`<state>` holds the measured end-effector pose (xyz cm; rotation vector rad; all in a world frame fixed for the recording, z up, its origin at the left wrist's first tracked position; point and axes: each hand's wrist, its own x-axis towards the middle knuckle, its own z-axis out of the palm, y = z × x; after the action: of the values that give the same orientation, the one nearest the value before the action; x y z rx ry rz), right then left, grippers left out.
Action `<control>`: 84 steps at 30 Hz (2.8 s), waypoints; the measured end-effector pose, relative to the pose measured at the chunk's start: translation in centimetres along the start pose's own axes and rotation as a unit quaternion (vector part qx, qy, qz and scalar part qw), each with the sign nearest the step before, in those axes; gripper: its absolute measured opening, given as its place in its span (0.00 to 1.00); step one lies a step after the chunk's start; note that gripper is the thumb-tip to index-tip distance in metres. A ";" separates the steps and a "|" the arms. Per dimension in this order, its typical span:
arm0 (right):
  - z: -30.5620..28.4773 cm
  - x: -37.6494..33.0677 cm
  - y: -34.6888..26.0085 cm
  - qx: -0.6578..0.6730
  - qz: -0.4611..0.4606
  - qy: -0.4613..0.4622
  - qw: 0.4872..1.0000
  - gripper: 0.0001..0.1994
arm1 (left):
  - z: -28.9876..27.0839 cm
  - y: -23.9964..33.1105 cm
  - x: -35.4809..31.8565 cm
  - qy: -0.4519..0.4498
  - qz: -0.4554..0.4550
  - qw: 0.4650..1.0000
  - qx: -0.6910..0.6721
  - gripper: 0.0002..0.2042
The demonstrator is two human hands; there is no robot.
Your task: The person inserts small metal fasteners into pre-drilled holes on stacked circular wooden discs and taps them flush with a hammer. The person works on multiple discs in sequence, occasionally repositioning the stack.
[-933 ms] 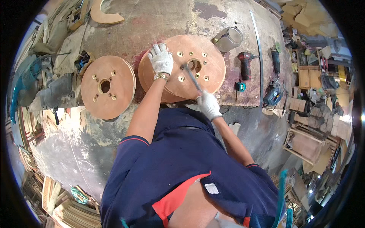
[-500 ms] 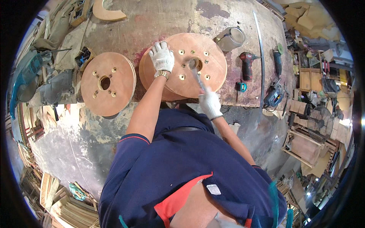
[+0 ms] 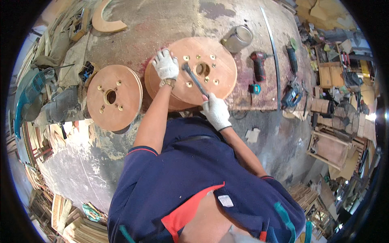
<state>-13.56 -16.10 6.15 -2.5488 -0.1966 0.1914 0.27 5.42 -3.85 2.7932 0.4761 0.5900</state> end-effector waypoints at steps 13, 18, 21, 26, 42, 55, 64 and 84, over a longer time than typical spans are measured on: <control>-1.1 -0.8 13.7 0.084 0.217 0.227 0.946 0.19 | 0.7 -0.1 0.0 -0.032 -0.012 0.999 -0.029 0.18; -2.5 2.7 16.8 -0.120 0.203 0.284 0.930 0.23 | 1.0 -0.9 0.1 -0.041 0.013 0.997 -0.064 0.17; -1.8 5.2 17.0 -0.050 0.151 0.214 0.964 0.25 | 1.1 -1.5 0.0 -0.013 0.037 0.997 -0.068 0.16; 0.7 6.0 11.7 0.005 0.123 0.140 0.982 0.23 | -0.2 -2.1 -3.3 -0.037 -0.005 0.994 -0.107 0.21; 0.1 12.8 5.7 -0.045 0.037 0.154 0.986 0.34 | -8.7 -6.4 -14.1 -0.291 -0.199 0.849 -0.395 0.21; 1.8 13.8 -1.4 0.123 -0.024 -0.035 0.991 0.29 | -11.3 -11.0 -12.4 0.082 -0.457 0.679 -0.568 0.16; 1.1 13.1 -12.9 0.290 -0.200 -0.118 0.928 0.28 | -20.7 -22.3 -13.6 0.239 -0.514 0.655 -0.499 0.24; -8.2 20.3 9.5 -0.074 -0.002 0.223 0.972 0.30 | -10.7 -16.7 -17.0 -0.036 -0.198 0.928 0.314 0.38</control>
<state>8.68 -24.65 5.76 -2.6595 -0.0408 -0.4124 -23.38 16.35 -5.30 3.1185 1.3837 0.2683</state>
